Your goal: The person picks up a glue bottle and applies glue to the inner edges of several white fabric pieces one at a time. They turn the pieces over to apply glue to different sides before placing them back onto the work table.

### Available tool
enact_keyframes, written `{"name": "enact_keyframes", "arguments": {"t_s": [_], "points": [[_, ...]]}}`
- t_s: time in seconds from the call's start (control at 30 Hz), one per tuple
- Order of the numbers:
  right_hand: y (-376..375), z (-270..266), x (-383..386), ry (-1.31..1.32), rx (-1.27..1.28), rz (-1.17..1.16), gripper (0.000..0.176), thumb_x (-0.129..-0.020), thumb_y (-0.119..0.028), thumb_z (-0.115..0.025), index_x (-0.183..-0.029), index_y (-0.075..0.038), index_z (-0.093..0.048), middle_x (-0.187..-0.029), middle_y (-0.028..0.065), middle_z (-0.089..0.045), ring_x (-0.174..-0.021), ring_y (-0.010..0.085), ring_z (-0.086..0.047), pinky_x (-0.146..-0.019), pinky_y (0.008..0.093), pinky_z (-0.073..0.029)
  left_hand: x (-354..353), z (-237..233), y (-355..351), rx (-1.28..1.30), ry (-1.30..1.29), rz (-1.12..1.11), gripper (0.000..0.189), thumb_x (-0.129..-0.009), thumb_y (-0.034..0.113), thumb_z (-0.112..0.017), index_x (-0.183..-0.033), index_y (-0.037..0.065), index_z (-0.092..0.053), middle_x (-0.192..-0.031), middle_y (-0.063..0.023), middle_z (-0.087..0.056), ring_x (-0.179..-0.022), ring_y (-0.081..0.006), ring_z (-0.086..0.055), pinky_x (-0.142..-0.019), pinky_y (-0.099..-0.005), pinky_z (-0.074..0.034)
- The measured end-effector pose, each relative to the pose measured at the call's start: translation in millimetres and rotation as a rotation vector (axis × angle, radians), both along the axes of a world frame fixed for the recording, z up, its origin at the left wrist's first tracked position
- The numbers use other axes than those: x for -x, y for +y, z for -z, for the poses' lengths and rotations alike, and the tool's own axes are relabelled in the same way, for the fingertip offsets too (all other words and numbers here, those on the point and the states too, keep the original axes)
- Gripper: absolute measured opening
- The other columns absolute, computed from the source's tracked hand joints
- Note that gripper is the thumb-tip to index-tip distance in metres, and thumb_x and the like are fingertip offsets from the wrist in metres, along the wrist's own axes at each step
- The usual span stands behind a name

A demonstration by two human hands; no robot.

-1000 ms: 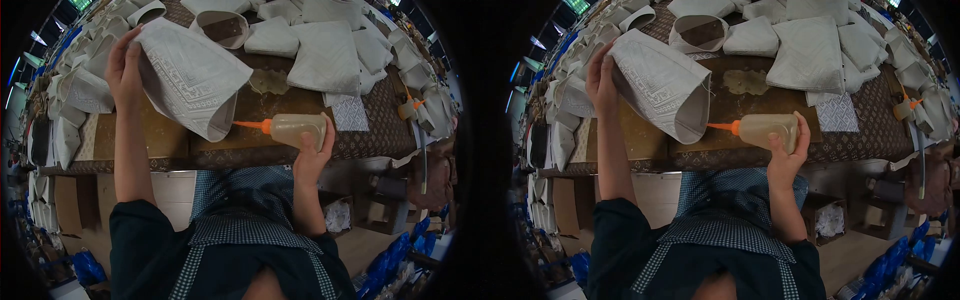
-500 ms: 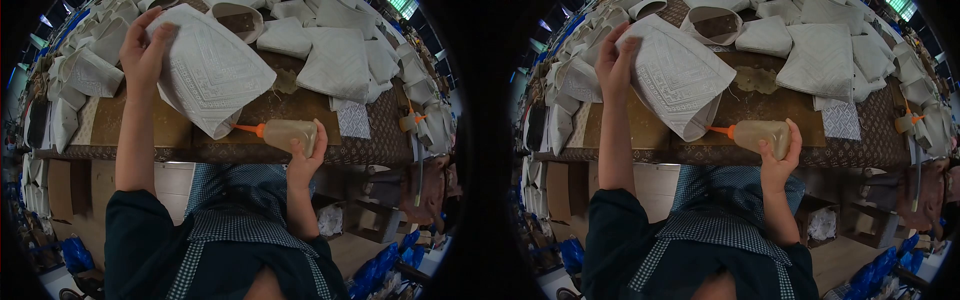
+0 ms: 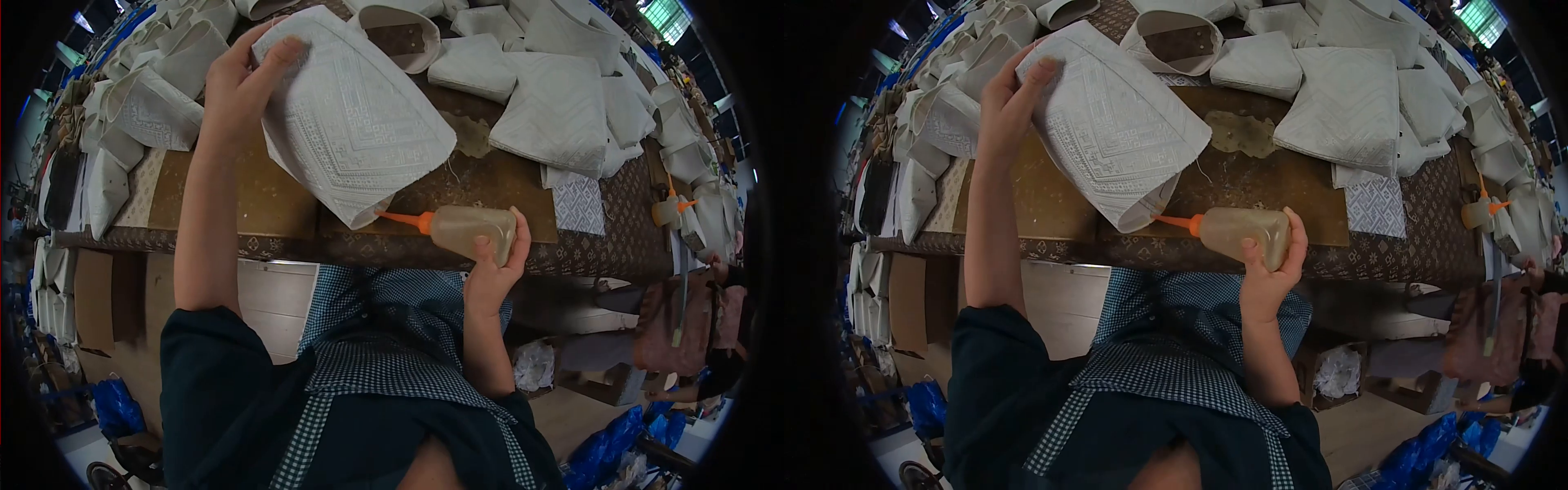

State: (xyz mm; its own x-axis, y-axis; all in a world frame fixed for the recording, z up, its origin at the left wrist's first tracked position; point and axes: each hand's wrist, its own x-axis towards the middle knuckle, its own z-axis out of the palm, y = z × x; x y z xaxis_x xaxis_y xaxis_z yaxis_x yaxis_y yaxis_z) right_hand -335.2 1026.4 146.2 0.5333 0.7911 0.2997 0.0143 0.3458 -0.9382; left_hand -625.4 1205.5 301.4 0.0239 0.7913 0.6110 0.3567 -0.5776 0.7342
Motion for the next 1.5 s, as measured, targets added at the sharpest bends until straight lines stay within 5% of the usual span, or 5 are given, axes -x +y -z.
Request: {"name": "enact_keyframes", "arguments": {"t_s": [0.3, 0.6, 1.0, 1.2, 1.5], "points": [[-3.7, -7.6, 10.4, 0.115, 0.009, 0.009, 0.062, -0.085, -0.011, -0.072, -0.138, -0.006, -0.042, -0.128, 0.0075, -0.049, -0.114, 0.0185, -0.050, -0.100, 0.0310, -0.042, 5.8, -17.0, -16.3, 0.045, 0.256, -0.185, 0.047, -0.088, 0.043, -0.067, -0.119, 0.007, -0.066, -0.073, 0.0017, -0.056, -0.066, -0.0057, -0.046, -0.061, -0.0228, -0.041], [0.4, -12.2, 17.1, 0.298, 0.009, -0.091, 0.066, -0.082, -0.015, -0.075, -0.138, -0.006, -0.042, -0.124, 0.0066, -0.050, -0.112, 0.0174, -0.050, -0.099, 0.0315, -0.042, 36.7, -4.8, -10.6, -0.030, 0.134, -0.239, 0.039, -0.093, 0.035, -0.064, -0.114, 0.003, -0.067, -0.069, 0.0052, -0.055, -0.064, -0.0024, -0.045, -0.056, -0.0200, -0.036], [19.0, -33.7, 5.8, 0.403, -0.137, -0.028, 0.064, -0.087, -0.017, -0.068, -0.141, -0.007, -0.036, -0.130, 0.0122, -0.047, -0.117, 0.0264, -0.050, -0.102, 0.0411, -0.044, 133.9, 46.0, -29.0, 0.027, -0.688, -0.382, 0.036, -0.100, 0.031, -0.053, -0.107, -0.002, -0.065, -0.086, 0.0026, -0.061, -0.072, -0.0035, -0.050, -0.059, -0.0203, -0.038], [29.4, -30.4, -5.4, 0.417, -0.088, -0.001, 0.062, -0.089, -0.018, -0.065, -0.142, -0.007, -0.036, -0.133, 0.0120, -0.045, -0.119, 0.0270, -0.049, -0.102, 0.0410, -0.044, 189.2, 119.2, -35.1, 0.086, -1.228, -0.425, 0.032, -0.101, 0.026, -0.046, -0.117, -0.001, -0.054, -0.096, -0.0106, -0.064, -0.082, -0.0223, -0.064, -0.071, -0.0328, -0.054], [35.6, -19.9, -3.9, 0.406, 0.000, 0.030, 0.065, -0.088, -0.022, -0.067, -0.142, -0.008, -0.035, -0.132, 0.0122, -0.047, -0.117, 0.0265, -0.051, -0.100, 0.0406, -0.046, 133.2, 155.8, 40.3, 0.309, -1.181, -0.265, 0.029, -0.097, 0.017, -0.052, -0.116, -0.005, -0.047, -0.115, -0.0178, -0.059, -0.093, -0.0316, -0.066, -0.075, -0.0388, -0.056]]}}
